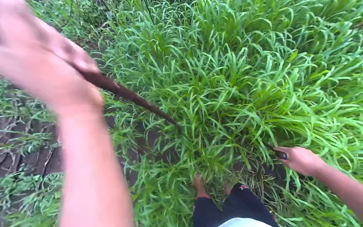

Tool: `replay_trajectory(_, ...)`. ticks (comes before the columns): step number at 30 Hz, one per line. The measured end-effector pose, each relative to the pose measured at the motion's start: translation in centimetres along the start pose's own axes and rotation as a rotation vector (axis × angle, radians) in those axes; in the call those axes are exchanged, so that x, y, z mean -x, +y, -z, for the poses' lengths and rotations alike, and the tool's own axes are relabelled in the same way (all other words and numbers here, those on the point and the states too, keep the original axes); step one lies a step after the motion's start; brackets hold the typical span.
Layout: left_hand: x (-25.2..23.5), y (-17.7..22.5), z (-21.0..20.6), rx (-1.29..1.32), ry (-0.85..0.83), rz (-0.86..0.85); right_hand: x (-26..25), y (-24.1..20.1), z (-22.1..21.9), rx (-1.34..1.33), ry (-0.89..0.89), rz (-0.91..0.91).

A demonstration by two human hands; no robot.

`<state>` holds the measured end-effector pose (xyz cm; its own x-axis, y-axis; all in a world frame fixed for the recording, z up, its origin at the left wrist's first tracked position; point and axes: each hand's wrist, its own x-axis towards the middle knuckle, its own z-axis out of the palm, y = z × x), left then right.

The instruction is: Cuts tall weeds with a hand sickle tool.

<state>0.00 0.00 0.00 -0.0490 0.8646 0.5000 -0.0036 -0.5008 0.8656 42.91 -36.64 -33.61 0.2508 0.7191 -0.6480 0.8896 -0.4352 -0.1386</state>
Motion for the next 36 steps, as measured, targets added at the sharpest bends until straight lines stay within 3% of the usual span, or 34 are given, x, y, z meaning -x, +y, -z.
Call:
replay_trajectory(2, 0.1, -9.0, 2.2, 0.095, -0.001, -0.043, -0.6, -2.4, -0.2, -0.006, 0.001, -0.02)
replay_trajectory(5, -3.3, -14.0, 3.9, 0.142, -0.009, -0.011, -1.3, -6.0, -0.1, -0.005, -0.02, -0.072)
replay_trajectory(12, -9.4, -16.7, 3.3, 0.171, -0.086, 0.052, -1.9, -10.4, -1.5, -0.001, -0.055, -0.081)
replay_trajectory(19, -11.3, -18.7, 0.3, 0.359, -0.569, 0.22, -0.4, -11.7, -4.1, 0.0, -0.104, -0.114)
replay_trajectory(24, -12.8, -20.3, -4.5, 0.443, -0.726, 0.247, -1.3, -13.3, -3.1, -0.008, -0.112, -0.1)
replay_trajectory(29, -13.2, -21.2, -9.1, 0.4, -0.699, 0.277, -3.4, -14.7, -1.5, -0.035, -0.068, -0.075)
replay_trajectory(33, -12.7, -21.3, -11.1, 0.156, -0.495, 0.244, -4.4, -15.8, -1.1, -0.044, -0.052, -0.049)
replay_trajectory(36, -10.9, -21.7, -10.0, -0.028, -0.357, 0.184, -4.0, -16.2, -1.8, -0.066, -0.035, -0.014)
